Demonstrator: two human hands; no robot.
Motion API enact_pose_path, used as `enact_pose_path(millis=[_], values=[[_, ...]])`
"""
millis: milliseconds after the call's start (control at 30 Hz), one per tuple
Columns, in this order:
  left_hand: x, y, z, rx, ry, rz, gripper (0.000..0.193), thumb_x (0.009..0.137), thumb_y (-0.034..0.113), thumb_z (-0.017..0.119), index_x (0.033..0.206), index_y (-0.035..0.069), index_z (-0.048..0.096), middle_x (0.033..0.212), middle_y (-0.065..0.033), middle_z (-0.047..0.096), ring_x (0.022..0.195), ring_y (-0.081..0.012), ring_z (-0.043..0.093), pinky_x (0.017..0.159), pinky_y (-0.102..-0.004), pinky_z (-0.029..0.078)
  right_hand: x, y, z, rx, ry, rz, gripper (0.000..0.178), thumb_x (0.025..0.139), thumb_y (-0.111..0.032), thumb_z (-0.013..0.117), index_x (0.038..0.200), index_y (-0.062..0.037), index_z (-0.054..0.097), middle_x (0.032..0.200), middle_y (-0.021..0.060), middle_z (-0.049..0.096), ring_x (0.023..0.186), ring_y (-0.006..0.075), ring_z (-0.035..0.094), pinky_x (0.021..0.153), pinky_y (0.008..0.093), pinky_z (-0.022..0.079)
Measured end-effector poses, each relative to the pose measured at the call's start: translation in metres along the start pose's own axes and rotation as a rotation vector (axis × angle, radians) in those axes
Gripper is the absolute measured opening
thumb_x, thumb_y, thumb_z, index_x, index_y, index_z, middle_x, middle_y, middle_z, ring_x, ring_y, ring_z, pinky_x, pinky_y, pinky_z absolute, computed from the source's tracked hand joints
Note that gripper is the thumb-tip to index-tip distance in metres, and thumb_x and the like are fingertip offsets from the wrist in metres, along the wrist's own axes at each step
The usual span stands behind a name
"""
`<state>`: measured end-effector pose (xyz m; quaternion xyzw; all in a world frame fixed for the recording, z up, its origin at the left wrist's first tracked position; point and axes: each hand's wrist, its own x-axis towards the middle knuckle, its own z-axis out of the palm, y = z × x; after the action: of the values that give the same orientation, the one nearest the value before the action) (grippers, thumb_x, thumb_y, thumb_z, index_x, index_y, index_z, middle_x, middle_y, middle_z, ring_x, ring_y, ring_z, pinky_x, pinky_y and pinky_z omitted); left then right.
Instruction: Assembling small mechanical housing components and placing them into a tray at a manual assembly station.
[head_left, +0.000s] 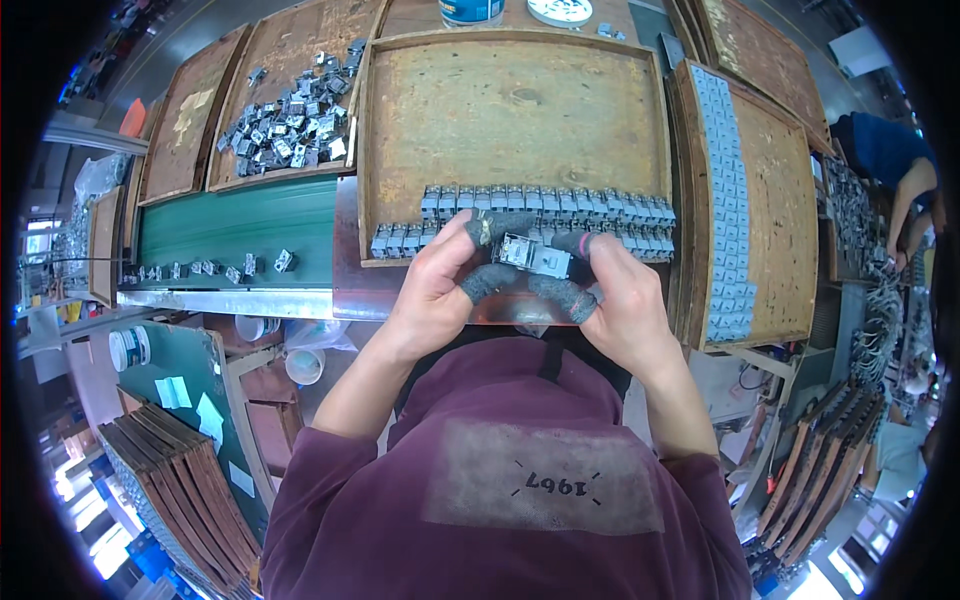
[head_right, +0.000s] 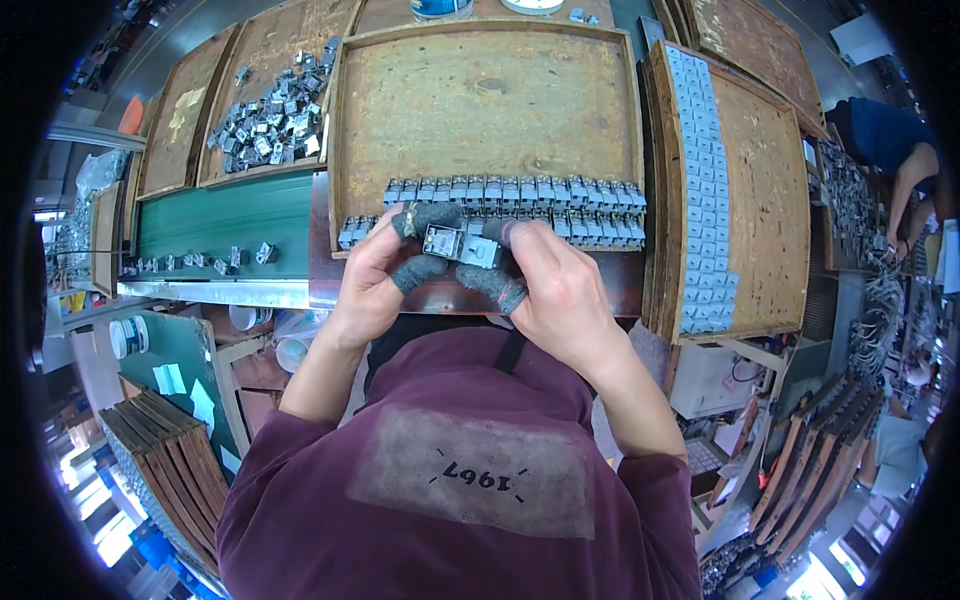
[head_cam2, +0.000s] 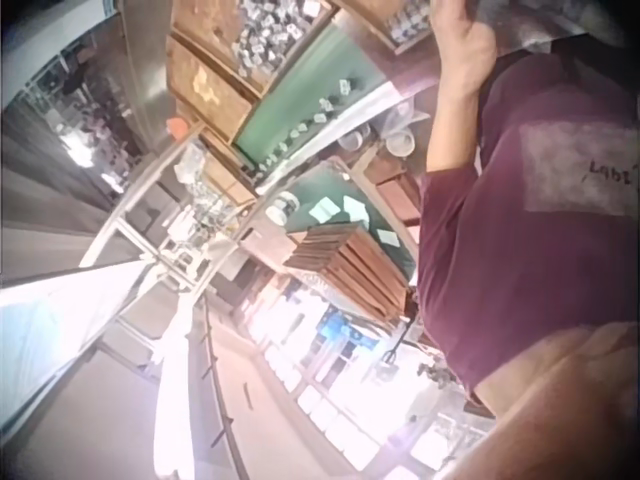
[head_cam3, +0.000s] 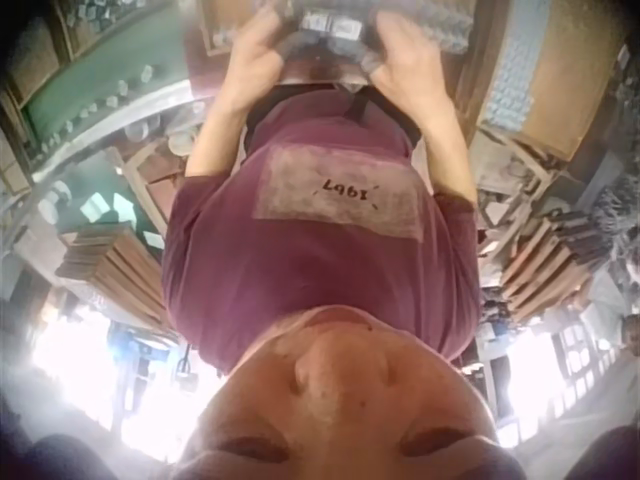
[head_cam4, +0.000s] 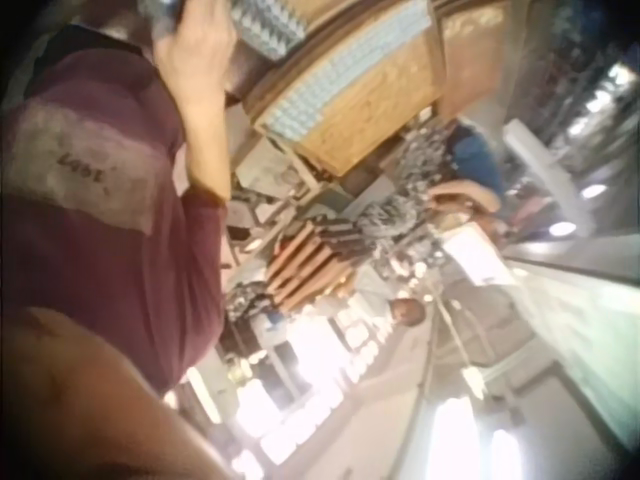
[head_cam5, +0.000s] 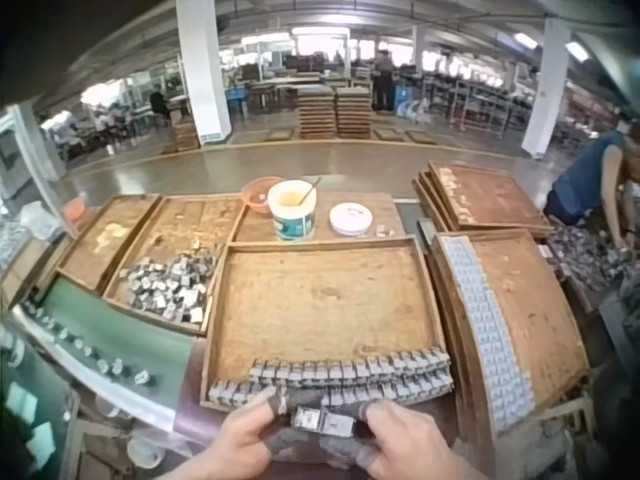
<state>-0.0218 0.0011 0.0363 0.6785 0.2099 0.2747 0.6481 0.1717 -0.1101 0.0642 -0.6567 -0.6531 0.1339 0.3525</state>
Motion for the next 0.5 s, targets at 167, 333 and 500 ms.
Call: enact_pose_path(millis=[167, 333, 500], values=[[-0.001, 0.0, 0.008, 0.024, -0.003, 0.02, 0.041, 0.09, -0.003, 0.063, 0.131, -0.002, 0.058, 0.126, -0.0073, 0.054, 0.119, -0.0182, 0.055, 0.099, -0.0306, 0.047, -0.004, -0.001, -0.006, -0.029, 0.009, -0.04, 0.032, 0.081, -0.012, 0.077, 0.104, 0.0029, 0.06, 0.085, 0.0144, 0.06, 0.075, 0.0314, 0.065, 0.062, 0.0388, 0.052], [0.003, -0.003, 0.01, -0.013, 0.007, 0.023, 0.045, 0.086, -0.007, 0.061, 0.13, 0.001, 0.059, 0.124, -0.0087, 0.056, 0.117, -0.0213, 0.056, 0.1, -0.0317, 0.045, -0.009, -0.003, -0.006, 0.085, 0.101, 0.037, 0.03, 0.08, -0.008, 0.075, 0.104, 0.0033, 0.061, 0.086, 0.0142, 0.061, 0.076, 0.0318, 0.064, 0.064, 0.0381, 0.052], [0.001, 0.0, 0.018, -0.031, -0.002, 0.016, 0.051, 0.081, -0.013, 0.056, 0.13, 0.003, 0.061, 0.123, -0.0117, 0.058, 0.116, -0.0256, 0.057, 0.102, -0.0336, 0.043, -0.009, 0.001, -0.007, 0.037, 0.036, 0.02, 0.028, 0.077, -0.006, 0.075, 0.1, 0.0034, 0.062, 0.085, 0.0148, 0.06, 0.075, 0.0315, 0.064, 0.062, 0.0386, 0.051]])
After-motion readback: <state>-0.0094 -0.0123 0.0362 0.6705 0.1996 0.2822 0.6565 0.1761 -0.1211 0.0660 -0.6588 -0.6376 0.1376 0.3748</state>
